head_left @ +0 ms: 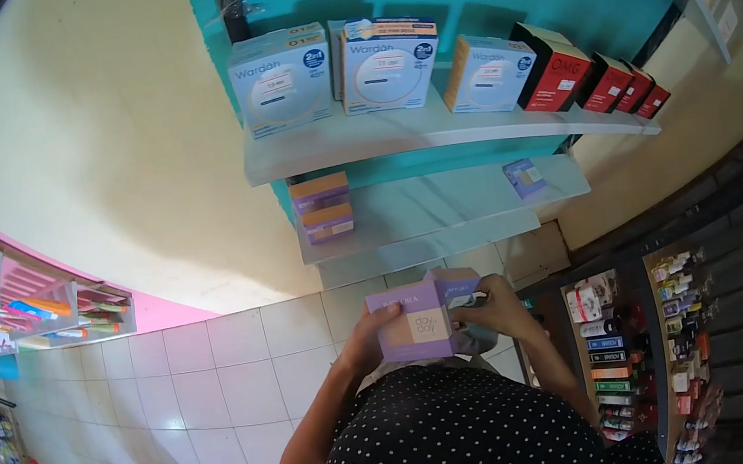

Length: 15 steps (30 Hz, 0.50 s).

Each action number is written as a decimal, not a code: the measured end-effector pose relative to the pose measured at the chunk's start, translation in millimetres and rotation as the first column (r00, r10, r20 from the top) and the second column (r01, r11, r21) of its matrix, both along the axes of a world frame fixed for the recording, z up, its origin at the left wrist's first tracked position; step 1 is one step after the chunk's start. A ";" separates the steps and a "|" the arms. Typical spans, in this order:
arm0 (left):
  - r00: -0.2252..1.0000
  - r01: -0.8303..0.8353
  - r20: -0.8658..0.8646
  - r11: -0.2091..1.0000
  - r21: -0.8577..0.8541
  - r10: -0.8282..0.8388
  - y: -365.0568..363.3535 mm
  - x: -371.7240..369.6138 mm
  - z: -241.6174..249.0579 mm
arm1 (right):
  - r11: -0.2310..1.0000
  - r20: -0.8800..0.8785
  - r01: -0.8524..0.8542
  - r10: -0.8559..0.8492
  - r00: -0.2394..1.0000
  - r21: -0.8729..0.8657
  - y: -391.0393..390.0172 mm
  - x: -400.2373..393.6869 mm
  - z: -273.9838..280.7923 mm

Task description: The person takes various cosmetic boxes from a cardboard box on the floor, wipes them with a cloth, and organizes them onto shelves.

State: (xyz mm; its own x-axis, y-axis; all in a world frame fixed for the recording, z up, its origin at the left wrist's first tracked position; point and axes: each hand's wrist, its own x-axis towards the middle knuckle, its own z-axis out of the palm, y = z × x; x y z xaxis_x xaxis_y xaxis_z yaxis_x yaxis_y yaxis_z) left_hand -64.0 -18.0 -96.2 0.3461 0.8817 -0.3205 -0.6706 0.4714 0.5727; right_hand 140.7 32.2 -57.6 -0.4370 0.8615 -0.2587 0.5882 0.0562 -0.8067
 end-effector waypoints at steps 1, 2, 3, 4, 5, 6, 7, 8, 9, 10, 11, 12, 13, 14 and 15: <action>1.000 -0.012 -0.017 1.000 0.002 0.012 -1.7 -1.3 -2.4 | 0.990 0.029 0.015 -0.011 1.000 -0.137 4.6 1.8 2.9; 0.999 -0.024 -0.034 1.000 0.003 0.024 -3.0 -2.5 -3.6 | 0.990 0.029 0.009 -0.005 1.000 -0.137 7.1 1.0 2.4; 0.999 -0.030 -0.033 1.000 0.002 0.030 -3.3 -3.6 -3.8 | 0.992 -0.108 -0.006 -0.008 0.994 -0.128 9.5 0.2 0.3; 0.999 -0.052 -0.009 0.999 -0.005 0.051 -3.6 -4.7 -3.9 | 0.993 -0.242 -0.019 -0.010 0.970 -0.119 12.1 -1.0 -2.6; 0.997 -0.072 0.015 0.997 -0.012 0.072 -3.6 -5.8 -4.0 | 0.992 -0.242 -0.025 -0.005 0.970 -0.121 17.0 -2.5 -7.5; 0.997 -0.079 0.017 0.997 -0.015 0.079 -2.2 -5.7 1.1 | 0.998 -0.320 0.042 -0.052 0.946 -0.038 24.5 -4.6 -14.6; 0.989 -0.150 0.009 0.985 0.090 0.149 0.7 -4.5 10.6 | 0.992 -0.400 0.116 -0.090 0.912 0.041 34.6 -6.9 -21.3; 0.976 -0.216 0.008 0.957 0.195 0.219 2.3 -4.1 15.8 | 0.985 -0.414 0.140 -0.088 0.906 0.098 52.4 -8.5 -25.5; 0.975 -0.220 0.010 0.956 0.195 0.223 2.1 -6.4 12.5 | 0.973 -0.429 0.168 -0.087 0.899 0.156 74.0 -11.0 -27.6; 0.967 -0.248 -0.007 0.948 0.201 0.255 1.1 -10.4 6.0 | 0.956 -0.412 0.195 -0.090 0.907 0.220 93.0 -15.8 -28.0; 0.959 -0.273 -0.024 0.939 0.208 0.284 -0.1 -13.5 2.2 | 0.932 -0.395 0.222 -0.097 0.914 0.285 110.6 -19.8 -28.2; 0.959 -0.272 -0.023 0.940 0.207 0.282 -1.9 -15.5 1.8 | 0.932 -0.394 0.224 -0.099 0.914 0.285 125.8 -23.3 -29.6; 0.962 -0.261 -0.032 0.946 0.193 0.272 -4.2 -17.6 1.5 | 0.905 -0.317 0.183 -0.056 0.947 0.385 139.1 -27.1 -31.6; 0.964 -0.252 -0.042 0.951 0.179 0.263 -7.1 -19.5 0.9 | 0.868 -0.234 0.132 -0.018 0.972 0.478 147.7 -30.8 -35.2; 0.963 -0.256 -0.043 0.951 0.177 0.267 -9.9 -20.1 -1.1 | 0.870 -0.235 0.129 -0.015 0.972 0.476 151.9 -35.4 -38.8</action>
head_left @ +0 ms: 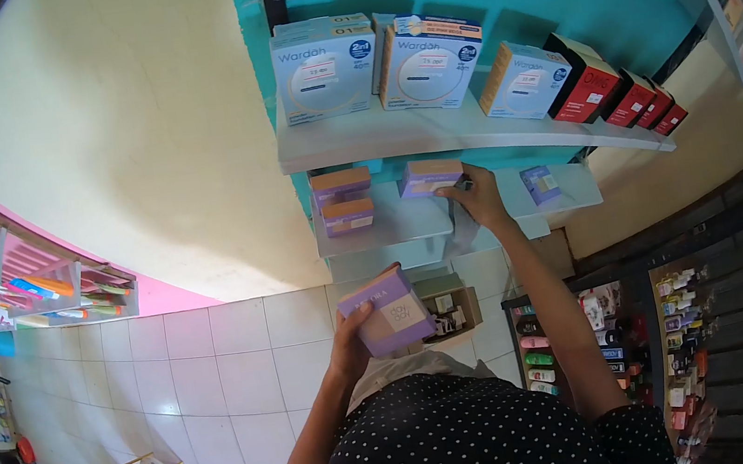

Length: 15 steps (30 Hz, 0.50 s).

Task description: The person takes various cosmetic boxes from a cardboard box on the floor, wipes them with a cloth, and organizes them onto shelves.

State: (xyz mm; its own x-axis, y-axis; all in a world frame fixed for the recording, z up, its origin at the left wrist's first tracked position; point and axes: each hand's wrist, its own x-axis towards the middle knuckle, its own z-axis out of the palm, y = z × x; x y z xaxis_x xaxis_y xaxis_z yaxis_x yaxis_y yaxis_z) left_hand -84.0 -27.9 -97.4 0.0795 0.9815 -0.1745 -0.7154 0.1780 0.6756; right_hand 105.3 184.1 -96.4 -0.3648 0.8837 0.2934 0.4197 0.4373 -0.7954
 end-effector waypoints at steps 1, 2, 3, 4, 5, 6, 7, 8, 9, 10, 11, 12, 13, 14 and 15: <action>1.000 -0.020 0.007 1.000 -0.018 0.020 -2.3 0.5 -3.5 | 1.000 -0.027 -0.028 0.029 0.999 0.009 3.6 -4.5 -3.6; 0.999 -0.039 0.015 0.999 -0.036 0.040 -3.1 0.8 -7.1 | 0.998 -0.052 -0.056 0.057 0.997 0.020 7.5 -7.4 -6.6; 0.999 -0.042 0.019 0.998 -0.038 0.043 -3.2 0.8 -11.0 | 0.998 -0.048 -0.060 0.061 0.997 0.017 9.4 -10.2 -6.0; 0.998 -0.060 0.029 0.997 -0.044 0.061 -3.4 1.2 -15.4 | 0.998 -0.017 -0.060 0.059 0.998 -0.014 10.5 -12.0 -5.9; 0.996 -0.075 0.039 0.996 -0.053 0.077 -4.9 1.6 -19.1 | 0.997 0.014 -0.056 0.057 0.998 -0.048 10.1 -13.3 -6.5; 0.996 -0.074 0.042 0.996 -0.058 0.076 -6.7 2.2 -22.0 | 0.997 0.017 -0.055 0.056 0.998 -0.053 10.3 -13.9 -7.9; 0.994 -0.100 0.027 0.992 -0.079 0.103 -7.7 2.5 -24.2 | 0.996 -0.010 -0.072 0.071 0.997 -0.061 11.4 -14.8 -8.5; 0.992 -0.127 0.010 0.987 -0.098 0.129 -8.0 2.1 -25.4 | 0.994 -0.038 -0.089 0.087 0.995 -0.066 12.1 -15.6 -9.0; 0.992 -0.127 0.012 0.987 -0.099 0.129 -7.8 1.0 -24.3 | 0.994 -0.037 -0.089 0.087 0.996 -0.066 11.2 -16.5 -7.1; 0.994 -0.107 0.013 0.991 -0.086 0.108 -7.4 -0.4 -22.0 | 0.993 -0.024 -0.098 0.097 0.995 -0.060 10.2 -16.4 -5.0; 0.996 -0.085 0.014 0.994 -0.074 0.086 -6.5 -0.7 -20.6 | 0.993 -0.012 -0.106 0.106 0.994 -0.055 9.2 -16.1 -3.2; 0.996 -0.081 0.015 0.994 -0.074 0.082 -5.6 -0.1 -20.6 | 0.993 -0.011 -0.102 0.102 0.995 -0.054 10.6 -14.9 -5.7; 0.997 -0.074 0.024 0.993 -0.092 0.076 -4.7 0.5 -20.5 | 0.991 -0.021 -0.111 0.109 0.994 -0.076 12.5 -14.6 -8.5; 0.997 -0.066 0.032 0.992 -0.111 0.070 -3.8 0.9 -20.4 | 0.988 -0.033 -0.119 0.116 0.993 -0.097 14.5 -13.7 -11.0; 0.997 -0.061 0.031 0.992 -0.111 0.065 -2.8 1.4 -20.3 | 0.989 -0.034 -0.114 0.111 0.993 -0.097 15.6 -13.3 -10.9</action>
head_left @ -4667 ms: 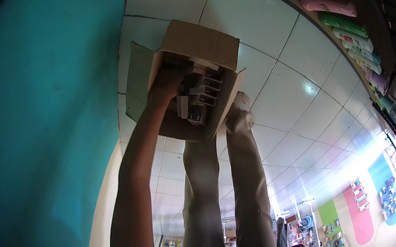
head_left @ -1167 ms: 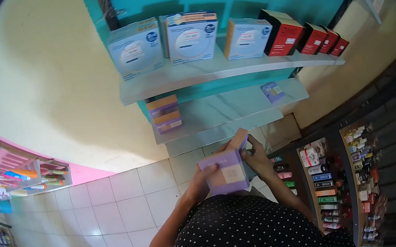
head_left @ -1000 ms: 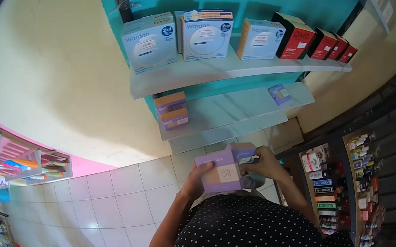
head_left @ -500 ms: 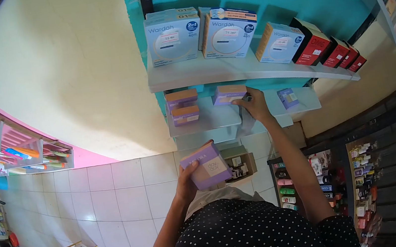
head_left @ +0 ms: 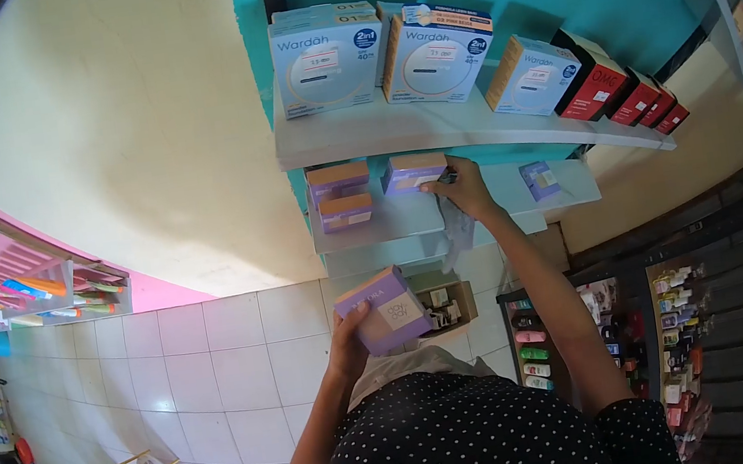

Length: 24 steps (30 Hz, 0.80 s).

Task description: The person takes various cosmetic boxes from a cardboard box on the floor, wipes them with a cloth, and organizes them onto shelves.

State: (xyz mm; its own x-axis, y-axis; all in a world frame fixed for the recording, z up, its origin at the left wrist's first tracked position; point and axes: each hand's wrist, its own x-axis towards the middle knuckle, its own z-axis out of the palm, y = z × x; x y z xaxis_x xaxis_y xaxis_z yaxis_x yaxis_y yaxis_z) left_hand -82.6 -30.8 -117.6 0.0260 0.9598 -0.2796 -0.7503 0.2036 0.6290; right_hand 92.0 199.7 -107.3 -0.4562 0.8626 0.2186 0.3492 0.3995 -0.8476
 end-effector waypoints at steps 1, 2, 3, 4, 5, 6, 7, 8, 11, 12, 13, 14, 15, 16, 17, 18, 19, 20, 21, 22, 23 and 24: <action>1.000 -0.001 -0.006 1.000 0.009 0.001 0.7 0.6 0.1 | 1.000 0.022 0.003 -0.003 1.000 -0.017 0.8 0.5 -0.1; 1.000 -0.002 -0.012 1.000 0.018 0.002 1.3 1.2 0.2 | 0.999 0.045 0.007 -0.005 0.999 -0.035 0.9 1.0 -0.4; 1.000 0.002 -0.013 1.000 0.016 -0.002 2.0 1.8 0.4 | 0.999 0.044 0.011 -0.009 0.999 -0.037 -0.1 0.7 0.3; 1.000 0.003 -0.014 1.000 0.018 -0.002 2.4 2.2 0.6 | 0.999 0.025 0.004 -0.003 1.000 -0.034 -1.1 0.3 1.1; 1.000 0.002 -0.015 1.000 0.020 -0.002 2.4 2.5 0.6 | 1.000 0.006 -0.004 0.004 1.000 -0.031 -2.2 0.5 2.2; 1.000 0.004 -0.016 1.000 0.018 -0.004 2.4 2.5 -0.3 | 0.999 0.006 -0.002 0.002 1.000 -0.033 -3.2 1.2 4.0; 1.000 0.004 -0.017 1.000 0.023 -0.003 2.6 2.5 -1.8 | 0.998 0.042 0.000 0.003 0.999 -0.066 -4.2 2.3 6.4; 1.000 0.003 -0.018 1.000 0.028 -0.002 2.6 2.5 -3.1 | 0.995 0.078 0.003 0.005 0.997 -0.099 -5.2 3.1 8.0; 1.000 -0.005 -0.013 1.000 0.001 0.005 2.0 2.5 -4.9 | 0.999 0.051 0.029 -0.027 0.998 -0.046 -2.1 9.0 -5.1; 1.000 -0.005 -0.014 1.000 0.002 0.005 2.2 2.4 -4.2 | 0.999 0.050 0.029 -0.027 0.998 -0.046 -4.6 10.3 -2.1; 1.000 -0.008 -0.008 1.000 0.013 0.008 2.2 2.2 -3.0 | 0.998 0.057 0.061 -0.062 0.996 0.012 -9.1 12.9 0.7; 1.000 -0.010 -0.002 1.000 0.023 0.010 2.5 2.2 -2.1 | 0.993 0.061 0.093 -0.098 0.993 0.070 -14.7 15.7 3.3; 1.000 -0.008 -0.001 1.000 0.027 0.008 1.1 1.3 -3.1 | 0.993 0.062 0.096 -0.100 0.993 0.074 -19.6 22.5 1.4; 1.000 -0.029 -0.008 1.000 0.002 0.029 -1.5 -0.2 -5.6 | 0.981 -0.010 0.185 -0.185 0.983 0.062 -24.8 35.2 -1.9; 0.999 -0.042 -0.011 0.999 -0.017 0.042 -1.9 -0.1 -7.9 | 0.959 -0.079 0.279 -0.275 0.958 0.050 -29.8 52.6 -3.1; 1.000 -0.025 0.001 1.000 -0.004 0.025 -1.9 0.4 -9.7 | 0.905 -0.086 0.418 -0.425 0.901 -0.083 -36.0 75.7 -6.7; 0.998 -0.060 0.007 0.998 -0.007 0.060 -3.0 -0.5 -11.3 | 0.814 -0.078 0.539 -0.564 0.822 -0.216 -41.0 95.5 -4.9; 0.996 -0.094 0.011 0.996 -0.011 0.094 -4.0 -1.6 -12.2 | 0.808 -0.080 0.553 -0.577 0.813 -0.205 -41.2 113.4 -2.5; 0.994 -0.104 0.015 0.994 -0.032 0.105 -4.3 -1.3 -12.0 | 0.792 -0.268 0.510 -0.600 0.754 -0.337 -44.1 126.7 4.2; 0.996 -0.088 0.018 0.996 -0.023 0.088 -2.7 -0.8 -12.6 | 0.780 -0.440 0.433 -0.617 0.652 -0.452 -45.9 139.6 9.7; 0.997 -0.074 0.006 0.997 -0.019 0.074 -1.3 -0.6 -12.8 | 0.776 -0.445 0.446 -0.625 0.641 -0.447 -41.0 153.2 15.1; 0.998 -0.060 -0.007 0.998 -0.017 0.060 0.2 0.0 -12.4 | 0.747 -0.223 0.600 -0.661 0.716 -0.288 -28.7 165.9 21.0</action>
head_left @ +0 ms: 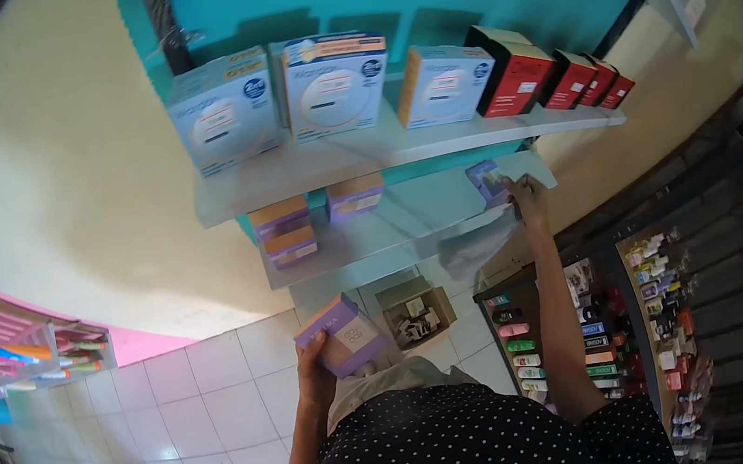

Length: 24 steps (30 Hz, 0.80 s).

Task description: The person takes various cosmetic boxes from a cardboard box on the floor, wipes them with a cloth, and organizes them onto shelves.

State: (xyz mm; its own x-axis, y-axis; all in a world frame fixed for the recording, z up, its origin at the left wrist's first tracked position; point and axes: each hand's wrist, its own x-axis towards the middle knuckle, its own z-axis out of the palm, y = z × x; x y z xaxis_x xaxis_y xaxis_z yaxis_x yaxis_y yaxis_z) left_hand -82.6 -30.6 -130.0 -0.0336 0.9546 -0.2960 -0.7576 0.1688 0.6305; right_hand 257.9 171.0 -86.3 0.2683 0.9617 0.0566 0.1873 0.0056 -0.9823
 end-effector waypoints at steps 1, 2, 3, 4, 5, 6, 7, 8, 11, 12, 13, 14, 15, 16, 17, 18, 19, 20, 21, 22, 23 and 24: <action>1.000 0.015 -0.004 1.000 0.006 -0.015 1.6 1.0 0.9 | 0.999 0.309 0.052 -0.047 0.950 -0.007 10.8 6.9 4.6; 0.999 0.042 -0.006 0.999 0.009 -0.042 4.0 2.3 2.1 | 0.998 0.305 0.068 -0.065 0.950 -0.001 20.6 9.0 4.4; 0.998 0.068 -0.007 0.998 0.012 -0.068 6.9 4.0 3.2 | 0.997 0.568 0.077 -0.072 0.820 0.014 31.1 7.6 3.4; 0.997 0.082 -0.010 0.996 0.017 -0.082 8.9 5.7 4.2 | 0.996 0.782 0.083 -0.071 0.619 0.024 36.8 4.5 4.5; 0.994 0.109 -0.019 0.994 0.021 -0.108 10.9 7.1 5.1 | 0.995 0.780 0.094 -0.081 0.620 0.028 40.8 1.5 4.9; 0.991 0.130 -0.028 0.991 0.026 -0.129 13.5 8.6 7.5 | 0.986 0.852 0.125 0.032 0.522 -0.113 45.5 -3.0 5.1; 0.991 0.133 -0.030 0.991 0.027 -0.132 14.0 10.2 10.5 | 0.953 0.893 0.168 0.162 0.420 -0.252 48.1 -5.7 5.6; 0.991 0.128 -0.039 0.992 0.020 -0.127 12.9 11.7 14.3 | 0.953 0.892 0.167 0.162 0.422 -0.252 49.0 -5.4 8.2; 0.990 0.122 -0.076 0.993 0.006 -0.121 8.5 8.7 10.9 | 0.913 0.837 0.095 0.318 0.446 -0.397 50.2 -2.8 11.1; 0.986 0.133 -0.104 0.991 0.005 -0.132 6.1 7.2 7.3 | 0.955 0.820 0.068 0.211 0.532 -0.289 45.4 -4.1 11.2; 0.988 0.117 -0.101 0.993 0.000 -0.116 3.4 5.1 4.1 | 0.983 0.781 0.052 0.107 0.615 -0.176 39.4 -7.9 12.5; 0.990 0.111 -0.092 0.994 -0.006 -0.111 1.6 3.5 1.0 | 0.983 0.783 0.035 0.121 0.610 -0.179 34.5 -13.0 12.9; 0.991 0.104 -0.084 0.994 -0.012 -0.105 0.0 2.1 -0.6 | 0.991 0.596 -0.072 0.128 0.793 -0.116 27.0 -21.4 14.0; 0.992 0.090 -0.086 0.996 -0.017 -0.091 -1.7 1.0 1.7 | 0.987 0.363 -0.156 0.157 0.919 -0.033 17.9 -31.0 13.9; 0.994 0.065 -0.091 0.997 -0.035 -0.068 -3.1 -0.1 6.0 | 0.971 0.241 -0.236 0.237 0.941 -0.033 8.7 -43.1 11.9; 0.994 0.042 -0.096 0.998 -0.051 -0.047 -3.8 -1.2 8.6 | 0.969 0.237 -0.244 0.245 0.940 -0.036 2.0 -52.9 7.1; 0.994 0.035 -0.098 0.998 -0.053 -0.040 -3.6 -2.6 7.3 | 0.952 0.209 -0.300 0.306 0.929 -0.063 -3.5 -61.3 3.1; 0.995 0.022 -0.095 0.999 -0.040 -0.026 -3.3 -4.3 4.7 | 0.931 0.179 -0.355 0.365 0.914 -0.087 -8.7 -68.8 -0.1; 0.996 0.010 -0.092 1.000 -0.027 -0.013 -2.6 -5.7 5.3 | 0.928 0.144 -0.337 0.360 0.922 -0.160 -12.7 -75.5 -0.6; 0.996 0.003 -0.095 1.000 -0.027 -0.006 -2.5 -6.3 7.0 | 0.925 0.142 -0.344 0.366 0.920 -0.160 -13.7 -76.7 -1.8; 0.996 -0.028 -0.083 0.998 -0.047 0.024 -2.7 -6.6 9.5 | 0.928 0.160 -0.361 0.372 0.914 -0.096 -14.3 -77.2 -2.9; 0.996 -0.058 -0.073 0.996 -0.067 0.053 -3.1 -7.4 11.6 | 0.926 0.178 -0.376 0.376 0.910 -0.031 -14.1 -77.5 -3.6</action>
State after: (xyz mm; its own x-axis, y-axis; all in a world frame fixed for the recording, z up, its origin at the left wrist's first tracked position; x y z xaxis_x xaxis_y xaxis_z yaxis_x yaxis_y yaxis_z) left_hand -90.0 -33.7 -118.4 -0.1090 0.9279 -0.3565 -0.7209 0.1732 0.6711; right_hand 180.5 156.9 -89.9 -0.1278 0.9891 0.0735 0.3413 0.1135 -0.9331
